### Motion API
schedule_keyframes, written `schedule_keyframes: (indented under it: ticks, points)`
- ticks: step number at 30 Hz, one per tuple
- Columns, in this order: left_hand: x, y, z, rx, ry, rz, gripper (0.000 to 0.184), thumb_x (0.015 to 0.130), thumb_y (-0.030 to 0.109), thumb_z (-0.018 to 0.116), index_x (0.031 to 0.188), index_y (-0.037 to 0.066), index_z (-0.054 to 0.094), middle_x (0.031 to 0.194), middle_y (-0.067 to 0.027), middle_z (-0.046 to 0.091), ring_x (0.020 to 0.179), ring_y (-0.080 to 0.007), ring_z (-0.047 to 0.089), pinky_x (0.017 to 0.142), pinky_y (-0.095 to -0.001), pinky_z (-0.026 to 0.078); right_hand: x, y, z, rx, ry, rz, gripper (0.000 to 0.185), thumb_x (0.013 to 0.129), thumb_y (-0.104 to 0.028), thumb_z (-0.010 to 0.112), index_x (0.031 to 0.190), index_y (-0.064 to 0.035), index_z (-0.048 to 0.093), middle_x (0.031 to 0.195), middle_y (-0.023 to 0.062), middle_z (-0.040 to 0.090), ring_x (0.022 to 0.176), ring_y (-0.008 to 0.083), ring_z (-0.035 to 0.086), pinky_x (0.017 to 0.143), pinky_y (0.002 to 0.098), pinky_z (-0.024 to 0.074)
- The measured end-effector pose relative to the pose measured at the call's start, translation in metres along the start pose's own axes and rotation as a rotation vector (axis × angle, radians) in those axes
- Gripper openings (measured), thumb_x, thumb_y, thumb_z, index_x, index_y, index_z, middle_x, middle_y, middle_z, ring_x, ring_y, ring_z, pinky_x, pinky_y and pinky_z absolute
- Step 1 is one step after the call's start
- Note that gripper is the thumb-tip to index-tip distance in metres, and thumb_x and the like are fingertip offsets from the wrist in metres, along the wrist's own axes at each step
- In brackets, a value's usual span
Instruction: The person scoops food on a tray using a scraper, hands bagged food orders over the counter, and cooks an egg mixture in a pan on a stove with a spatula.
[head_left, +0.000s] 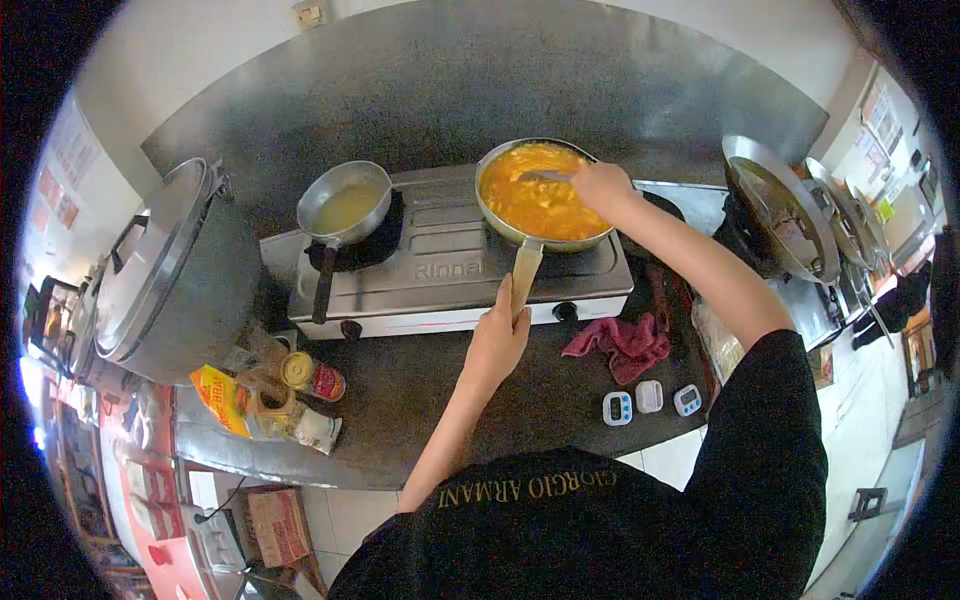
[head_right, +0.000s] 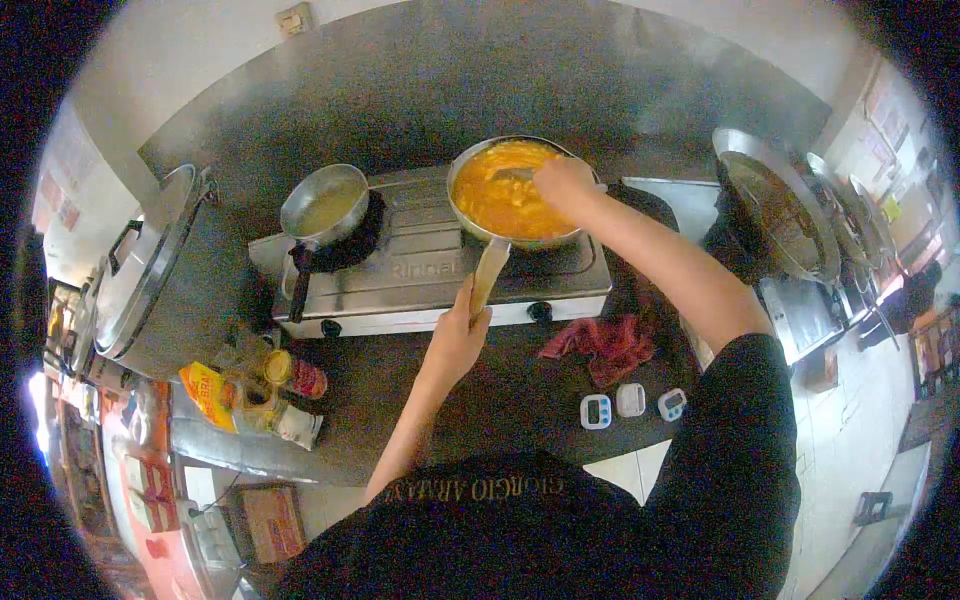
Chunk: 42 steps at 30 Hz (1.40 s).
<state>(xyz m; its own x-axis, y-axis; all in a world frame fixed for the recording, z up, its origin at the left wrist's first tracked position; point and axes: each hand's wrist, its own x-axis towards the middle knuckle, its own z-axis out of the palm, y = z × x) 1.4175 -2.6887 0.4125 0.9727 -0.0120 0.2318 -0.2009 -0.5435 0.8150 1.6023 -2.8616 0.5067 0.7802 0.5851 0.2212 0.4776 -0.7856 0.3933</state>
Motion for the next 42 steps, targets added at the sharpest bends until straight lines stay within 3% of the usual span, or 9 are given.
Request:
schedule_keyframes:
  ticks: [6, 11, 15, 17, 20, 23, 29, 33, 42]
  points:
    - [0.0, -0.004, 0.002, 0.008, 0.042, 0.058, 0.052, 0.081, 0.015, 0.048, 0.125, -0.004, 0.027, 0.081, -0.0302, 0.056, 0.075, -0.0429, 0.056, 0.067, -0.0478, 0.044, -0.022, 0.024, -0.007, -0.067, -0.097, 0.048, 0.019, 0.074, -0.009, 0.046, 0.069, -0.0017, 0.064, 0.072, 0.0165, 0.061, 0.067, 0.0306, 0.062, 0.058, 0.039, 0.0504]
    - [0.0, 0.0, 0.0, 0.032, 0.002, 0.002, 0.053, 0.081, 0.016, 0.048, 0.125, -0.003, 0.026, 0.08, -0.0298, 0.056, 0.074, -0.0428, 0.056, 0.065, -0.0482, 0.044, -0.058, 0.044, -0.004, -0.122, -0.055, -0.022, 0.02, 0.077, -0.013, 0.046, 0.089, -0.0058, 0.061, 0.067, 0.0158, 0.059, 0.065, 0.0317, 0.06, 0.057, 0.0399, 0.0494]
    - [0.0, -0.003, 0.002, -0.009, 0.029, 0.033, 0.053, 0.081, 0.016, 0.048, 0.125, -0.003, 0.026, 0.078, -0.0298, 0.056, 0.073, -0.043, 0.056, 0.064, -0.0484, 0.044, -0.082, 0.033, -0.033, -0.084, -0.139, 0.021, 0.02, 0.077, -0.011, 0.045, 0.078, -0.0016, 0.063, 0.07, 0.0169, 0.061, 0.065, 0.0305, 0.062, 0.058, 0.0403, 0.0505]
    - [0.001, -0.005, 0.004, -0.009, 0.049, 0.074, 0.054, 0.081, 0.015, 0.049, 0.125, -0.004, 0.026, 0.076, -0.0303, 0.056, 0.071, -0.0432, 0.056, 0.064, -0.0483, 0.044, -0.09, 0.03, -0.04, -0.046, -0.171, -0.031, 0.021, 0.078, -0.017, 0.049, 0.097, -0.01, 0.054, 0.059, 0.0133, 0.056, 0.057, 0.0303, 0.059, 0.052, 0.0396, 0.0485]
    - [0.001, -0.006, 0.004, -0.009, 0.045, 0.074, 0.054, 0.08, 0.015, 0.05, 0.125, -0.005, 0.026, 0.074, -0.0303, 0.055, 0.07, -0.0434, 0.055, 0.062, -0.0484, 0.044, -0.096, 0.014, -0.057, -0.041, -0.187, -0.068, 0.022, 0.079, -0.018, 0.05, 0.099, -0.0093, 0.053, 0.056, 0.0125, 0.055, 0.054, 0.0293, 0.058, 0.048, 0.0392, 0.0477]
    - [0.001, -0.007, 0.004, -0.004, 0.036, 0.057, 0.054, 0.08, 0.015, 0.05, 0.125, -0.005, 0.026, 0.072, -0.03, 0.055, 0.069, -0.0436, 0.055, 0.062, -0.0486, 0.044, -0.094, -0.007, -0.07, -0.021, -0.125, -0.127, 0.02, 0.08, -0.012, 0.043, 0.091, -0.0052, 0.059, 0.061, 0.0138, 0.058, 0.058, 0.029, 0.061, 0.052, 0.0384, 0.0504]
    - [0.0, -0.006, 0.003, -0.034, 0.054, 0.089, 0.053, 0.08, 0.015, 0.049, 0.124, -0.005, 0.027, 0.071, -0.0301, 0.055, 0.069, -0.0432, 0.056, 0.061, -0.0492, 0.043, -0.061, -0.033, -0.059, -0.033, -0.099, -0.113, 0.018, 0.075, -0.011, 0.048, 0.074, -0.0045, 0.064, 0.062, 0.0127, 0.06, 0.059, 0.0271, 0.061, 0.052, 0.0394, 0.0499]
    - [0.0, -0.002, 0.001, -0.031, 0.04, 0.04, 0.052, 0.08, 0.015, 0.049, 0.124, -0.004, 0.027, 0.072, -0.0297, 0.055, 0.069, -0.0433, 0.055, 0.061, -0.0493, 0.043, -0.03, -0.035, -0.029, -0.039, -0.039, -0.16, 0.022, 0.081, -0.012, 0.043, 0.076, -0.0055, 0.063, 0.058, 0.0133, 0.058, 0.051, 0.0272, 0.059, 0.046, 0.0378, 0.0479]
    - [0.0, -0.003, 0.002, 0.007, 0.043, 0.05, 0.053, 0.08, 0.015, 0.05, 0.124, -0.004, 0.027, 0.071, -0.0285, 0.056, 0.067, -0.0421, 0.056, 0.059, -0.0481, 0.044, 0.003, -0.008, 0.001, -0.027, 0.035, 0.014, 0.018, 0.076, -0.011, 0.046, 0.073, -0.0042, 0.062, 0.068, 0.0135, 0.061, 0.064, 0.0274, 0.062, 0.055, 0.0378, 0.0501]
